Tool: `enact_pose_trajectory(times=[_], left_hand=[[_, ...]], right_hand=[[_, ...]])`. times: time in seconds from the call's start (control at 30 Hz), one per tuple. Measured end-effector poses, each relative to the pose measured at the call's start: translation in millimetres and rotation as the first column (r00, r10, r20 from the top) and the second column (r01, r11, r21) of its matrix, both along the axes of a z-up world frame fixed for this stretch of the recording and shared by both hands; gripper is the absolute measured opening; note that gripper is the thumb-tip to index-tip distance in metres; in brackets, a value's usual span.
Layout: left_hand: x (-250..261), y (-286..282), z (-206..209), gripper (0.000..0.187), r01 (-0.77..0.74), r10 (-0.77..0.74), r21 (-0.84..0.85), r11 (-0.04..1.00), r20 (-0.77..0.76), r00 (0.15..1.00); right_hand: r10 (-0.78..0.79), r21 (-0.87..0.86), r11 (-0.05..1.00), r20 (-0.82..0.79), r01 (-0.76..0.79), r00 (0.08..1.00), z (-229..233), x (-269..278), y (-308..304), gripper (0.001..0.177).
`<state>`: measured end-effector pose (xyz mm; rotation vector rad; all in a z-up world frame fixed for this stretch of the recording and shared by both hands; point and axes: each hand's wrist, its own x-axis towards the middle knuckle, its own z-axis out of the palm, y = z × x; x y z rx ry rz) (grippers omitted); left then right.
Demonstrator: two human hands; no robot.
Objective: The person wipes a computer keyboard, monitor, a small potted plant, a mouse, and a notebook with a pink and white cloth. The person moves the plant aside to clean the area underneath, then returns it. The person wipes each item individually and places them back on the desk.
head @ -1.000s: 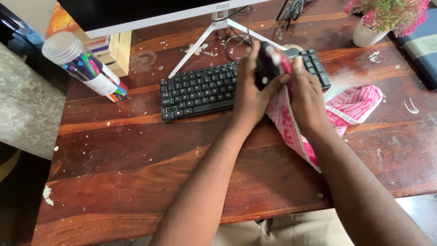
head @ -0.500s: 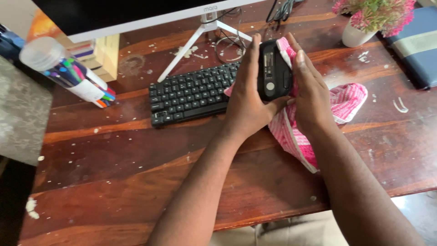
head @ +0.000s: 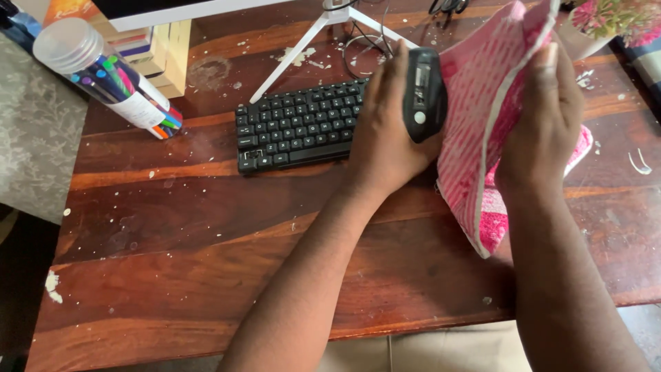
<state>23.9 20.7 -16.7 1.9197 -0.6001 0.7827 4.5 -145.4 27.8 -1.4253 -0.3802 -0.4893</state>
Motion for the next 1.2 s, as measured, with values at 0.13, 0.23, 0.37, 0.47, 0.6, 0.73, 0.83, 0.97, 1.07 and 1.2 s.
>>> enact_pose_trajectory(times=[0.13, 0.23, 0.37, 0.47, 0.6, 0.73, 0.83, 0.97, 1.07, 1.2], left_hand=[[2.5, -6.4, -0.6, 0.102, -0.025, 0.013, 0.065, 0.998, 0.173, 0.985], [2.0, -5.4, -1.6, 0.086, -0.111, 0.107, 0.018, 0.994, 0.138, 0.985], [8.0, 24.4, 4.0, 0.084, -0.146, 0.156, -0.1, 0.984, 0.1, 0.983], [10.7, 23.7, 8.1, 0.075, -0.125, 0.127, -0.114, 0.986, 0.015, 0.992], [-0.6, -1.0, 8.7, 0.058, 0.018, -0.017, -0.019, 1.0, 0.073, 0.997], [-17.2, -11.2, 14.2, 0.08, 0.131, -0.129, -0.007, 0.991, 0.152, 0.98], [-12.8, -4.9, 18.4, 0.073, 0.088, -0.088, 0.007, 0.996, 0.09, 0.992], [7.3, 21.1, 15.6, 0.069, -0.016, 0.016, -0.071, 0.997, 0.008, 1.0], [15.7, 38.5, 10.8, 0.068, -0.075, 0.086, -0.094, 0.993, 0.12, 0.989], [18.5, 29.5, 5.6, 0.066, -0.048, 0.055, -0.114, 0.992, 0.062, 0.997]], right_hand=[[-0.04, -0.543, 0.83, 0.168, 0.126, 0.985, 2.6, -2.9, 19.1, 0.054], [-0.03, -0.709, 0.691, 0.162, 0.138, 0.986, 3.2, -11.3, 25.2, 0.058], [0.18, -0.69, 0.707, -0.038, -0.156, 0.983, 8.1, -17.3, 21.8, 0.061], [0.2, -0.758, 0.641, 0.008, -0.124, 0.98, 3.1, -15.6, 22.8, 0.065], [0.089, -0.761, 0.648, 0.053, -0.017, 0.995, -6.0, -5.6, 20.3, 0.073], [0.032, -0.679, 0.732, 0.114, 0.055, 0.993, -1.8, 1.8, 11.5, 0.074], [0.122, -0.638, 0.77, 0.126, -0.014, 0.984, -1.8, -2.9, 20.4, 0.079], [0.206, -0.778, 0.626, 0.102, -0.051, 0.973, 1.1, -16.4, 30.9, 0.08], [0.284, -0.837, 0.537, 0.058, -0.108, 0.957, 5.6, -17.4, 33.6, 0.071], [0.183, -0.852, 0.523, 0.104, -0.008, 0.978, -0.2, -14.7, 35.3, 0.07]])
